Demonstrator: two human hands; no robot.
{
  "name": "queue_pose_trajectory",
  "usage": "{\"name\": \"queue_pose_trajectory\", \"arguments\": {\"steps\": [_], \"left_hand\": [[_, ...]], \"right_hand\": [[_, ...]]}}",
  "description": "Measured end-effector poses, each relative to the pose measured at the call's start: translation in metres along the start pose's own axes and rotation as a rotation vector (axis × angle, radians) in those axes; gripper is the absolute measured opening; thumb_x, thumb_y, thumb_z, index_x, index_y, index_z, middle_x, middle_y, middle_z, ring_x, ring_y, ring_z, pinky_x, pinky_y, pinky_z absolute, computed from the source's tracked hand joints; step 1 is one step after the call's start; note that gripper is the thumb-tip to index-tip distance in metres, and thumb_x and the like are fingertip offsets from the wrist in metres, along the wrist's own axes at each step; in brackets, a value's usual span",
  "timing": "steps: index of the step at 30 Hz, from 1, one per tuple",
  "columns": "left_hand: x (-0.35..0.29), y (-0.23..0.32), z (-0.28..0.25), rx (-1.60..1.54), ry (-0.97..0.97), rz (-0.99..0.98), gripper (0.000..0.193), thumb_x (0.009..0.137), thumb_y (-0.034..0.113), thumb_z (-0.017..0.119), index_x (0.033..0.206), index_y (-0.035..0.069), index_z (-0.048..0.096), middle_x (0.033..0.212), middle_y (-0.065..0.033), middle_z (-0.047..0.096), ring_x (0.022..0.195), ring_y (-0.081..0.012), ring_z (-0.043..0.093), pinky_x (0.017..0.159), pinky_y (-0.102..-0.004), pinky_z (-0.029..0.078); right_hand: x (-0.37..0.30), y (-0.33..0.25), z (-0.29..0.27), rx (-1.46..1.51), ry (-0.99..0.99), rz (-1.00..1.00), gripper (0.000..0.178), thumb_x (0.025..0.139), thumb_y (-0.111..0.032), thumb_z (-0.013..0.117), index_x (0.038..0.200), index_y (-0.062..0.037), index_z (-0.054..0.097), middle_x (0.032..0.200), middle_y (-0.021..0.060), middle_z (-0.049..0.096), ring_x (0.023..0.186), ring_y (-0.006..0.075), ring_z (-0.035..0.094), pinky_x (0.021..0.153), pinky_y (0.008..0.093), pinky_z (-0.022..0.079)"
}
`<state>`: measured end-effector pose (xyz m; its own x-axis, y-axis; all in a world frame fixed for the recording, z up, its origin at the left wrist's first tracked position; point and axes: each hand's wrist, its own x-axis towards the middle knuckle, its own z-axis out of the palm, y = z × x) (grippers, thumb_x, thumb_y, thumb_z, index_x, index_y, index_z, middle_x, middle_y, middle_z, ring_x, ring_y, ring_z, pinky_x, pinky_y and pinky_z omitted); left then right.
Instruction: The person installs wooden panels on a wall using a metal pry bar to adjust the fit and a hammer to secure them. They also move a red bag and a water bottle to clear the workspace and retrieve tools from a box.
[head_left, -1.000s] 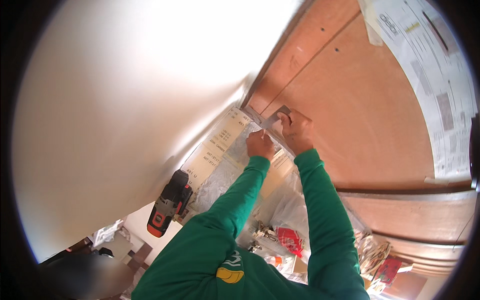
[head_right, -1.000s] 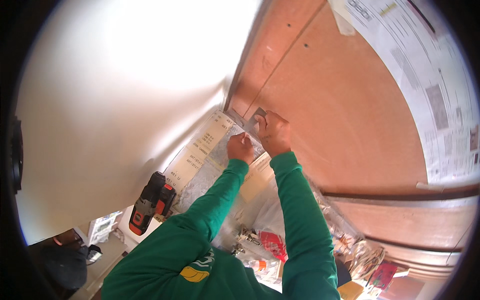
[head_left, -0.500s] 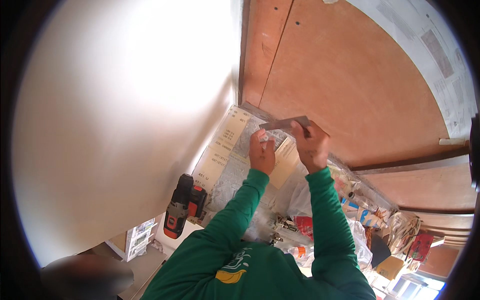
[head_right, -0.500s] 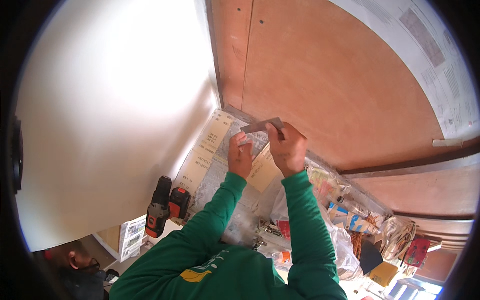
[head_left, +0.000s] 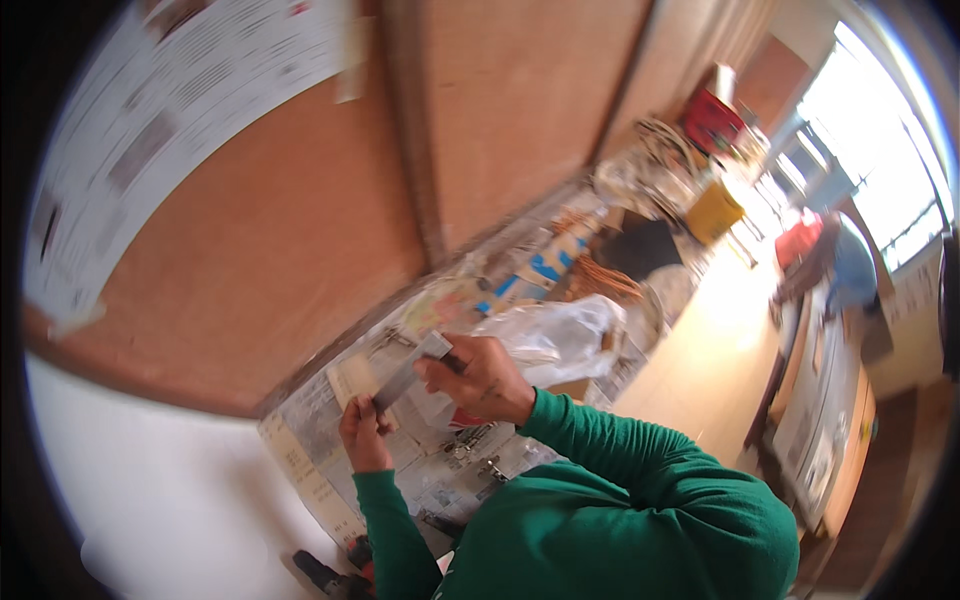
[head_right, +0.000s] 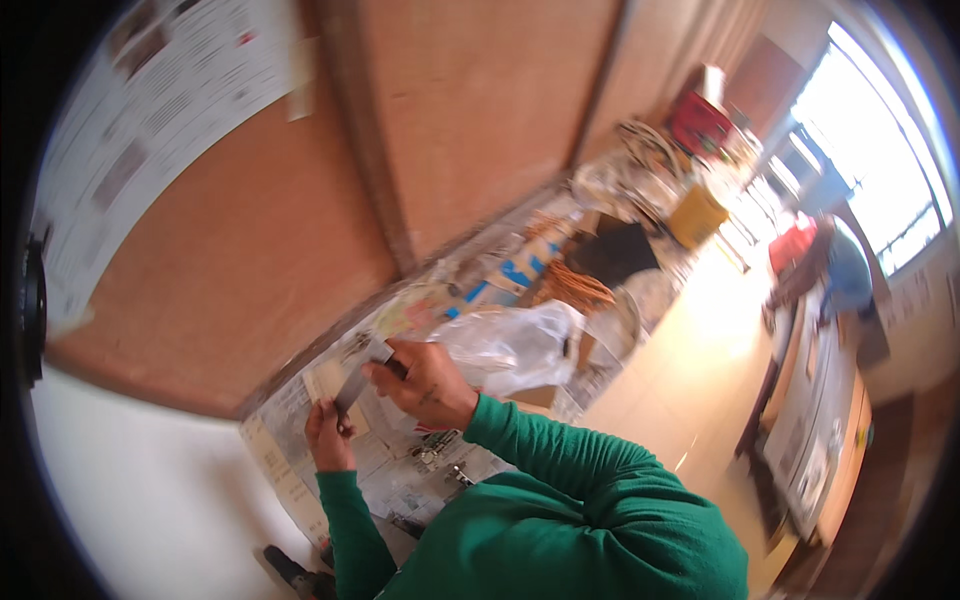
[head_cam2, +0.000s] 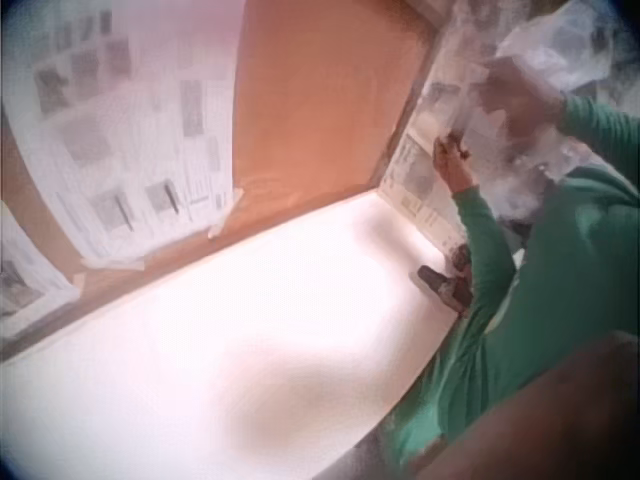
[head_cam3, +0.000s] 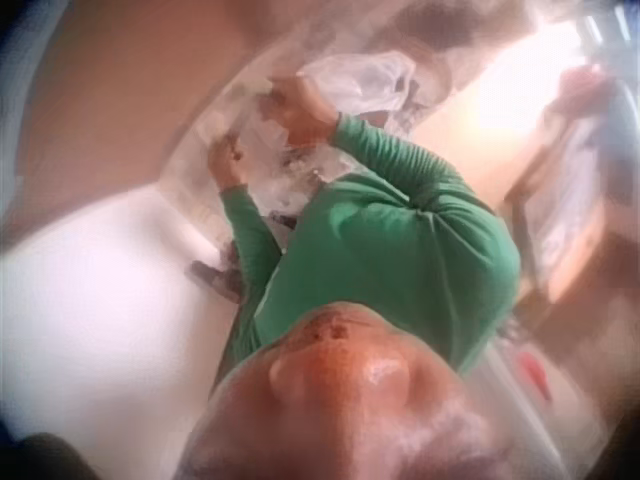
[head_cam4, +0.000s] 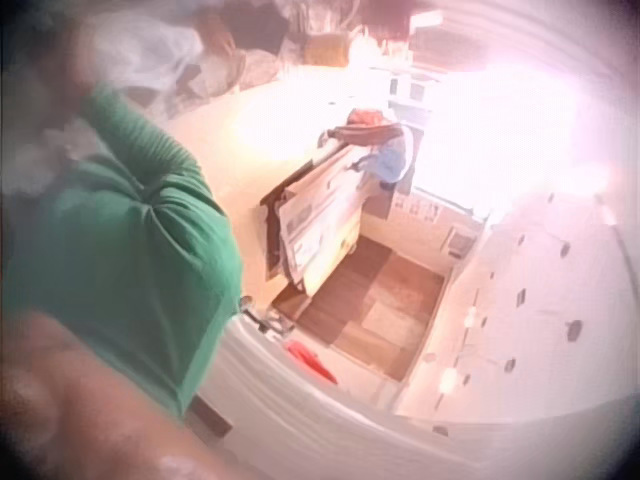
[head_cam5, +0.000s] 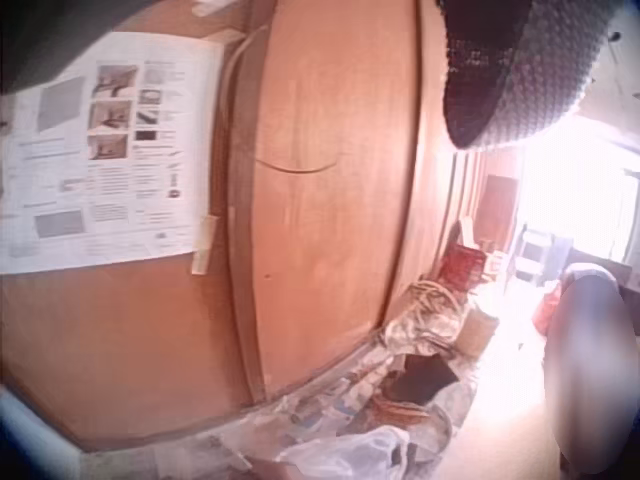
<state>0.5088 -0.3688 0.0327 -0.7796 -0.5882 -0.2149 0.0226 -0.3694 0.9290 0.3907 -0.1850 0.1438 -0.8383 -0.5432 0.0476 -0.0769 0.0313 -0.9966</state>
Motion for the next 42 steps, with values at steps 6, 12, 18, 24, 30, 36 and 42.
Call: {"name": "queue_pose_trajectory", "arguments": {"steps": [6, 12, 18, 24, 30, 36, 42], "left_hand": [[-0.055, -0.005, 0.019, 0.286, -0.499, -0.235, 0.02, 0.098, 0.024, 0.058, 0.096, 0.004, 0.061, 0.084, -0.0033, 0.063, 0.067, -0.0101, 0.058, 0.064, -0.0261, 0.052], [-0.1, 0.011, 0.068, 0.658, -0.78, -0.303, 0.018, 0.094, 0.018, 0.064, 0.097, 0.0, 0.063, 0.092, -0.006, 0.068, 0.077, -0.0104, 0.06, 0.071, -0.0259, 0.051], [-0.117, -0.008, 0.095, 0.834, -0.838, -0.273, 0.017, 0.09, 0.013, 0.066, 0.095, -0.003, 0.067, 0.095, -0.0089, 0.071, 0.081, -0.0146, 0.066, 0.07, -0.029, 0.058], [-0.133, -0.007, 0.103, 0.542, -0.426, -0.112, 0.026, 0.092, 0.025, 0.067, 0.094, -0.001, 0.066, 0.085, -0.0069, 0.068, 0.07, -0.0122, 0.063, 0.053, -0.0243, 0.052], [-0.126, -0.022, 0.056, 0.576, 0.029, 0.052, 0.036, 0.097, 0.04, 0.055, 0.088, 0.006, 0.055, 0.07, -0.0018, 0.054, 0.056, -0.0095, 0.051, 0.043, -0.0246, 0.041], [-0.132, -0.046, 0.03, 0.702, 0.346, 0.018, 0.031, 0.096, 0.029, 0.053, 0.08, 0.004, 0.061, 0.07, -0.0088, 0.057, 0.061, -0.0233, 0.054, 0.053, -0.0373, 0.042], [-0.109, -0.086, -0.014, 1.312, 0.125, 0.567, 0.021, 0.09, 0.013, 0.049, 0.072, 0.005, 0.056, 0.071, -0.0166, 0.052, 0.07, -0.0372, 0.052, 0.066, -0.0506, 0.041]], "right_hand": [[-0.074, -0.005, -0.046, -0.179, 0.091, -0.13, 0.028, 0.087, -0.021, 0.066, 0.074, 0.0021, 0.056, 0.06, 0.0191, 0.054, 0.055, 0.0357, 0.054, 0.054, 0.0431, 0.042], [-0.108, 0.007, -0.072, -0.097, 0.15, -0.177, 0.021, 0.087, -0.021, 0.066, 0.083, -0.0007, 0.065, 0.069, 0.0179, 0.062, 0.064, 0.0357, 0.062, 0.059, 0.0411, 0.048], [-0.121, 0.015, -0.093, -0.128, 0.134, -0.302, 0.016, 0.087, -0.017, 0.066, 0.092, -0.0017, 0.067, 0.081, 0.0158, 0.067, 0.073, 0.0342, 0.066, 0.064, 0.0394, 0.052], [-0.134, 0.017, -0.127, -0.196, 0.2, -0.321, 0.015, 0.085, -0.012, 0.065, 0.096, -0.0018, 0.067, 0.084, 0.0153, 0.068, 0.072, 0.0338, 0.066, 0.064, 0.0397, 0.053], [-0.133, 0.038, -0.169, -0.315, 0.357, -0.243, 0.015, 0.079, -0.006, 0.058, 0.091, -0.0028, 0.066, 0.08, 0.0157, 0.066, 0.077, 0.0357, 0.066, 0.068, 0.0419, 0.053], [-0.12, 0.043, -0.174, -0.326, 0.266, -0.279, 0.017, 0.08, -0.006, 0.061, 0.095, -0.0017, 0.066, 0.083, 0.0159, 0.067, 0.077, 0.0346, 0.066, 0.069, 0.0412, 0.053], [-0.115, 0.038, -0.173, -0.244, 0.284, -0.277, 0.017, 0.083, -0.006, 0.063, 0.098, -0.003, 0.067, 0.078, 0.0134, 0.066, 0.068, 0.0289, 0.066, 0.063, 0.037, 0.053]]}}
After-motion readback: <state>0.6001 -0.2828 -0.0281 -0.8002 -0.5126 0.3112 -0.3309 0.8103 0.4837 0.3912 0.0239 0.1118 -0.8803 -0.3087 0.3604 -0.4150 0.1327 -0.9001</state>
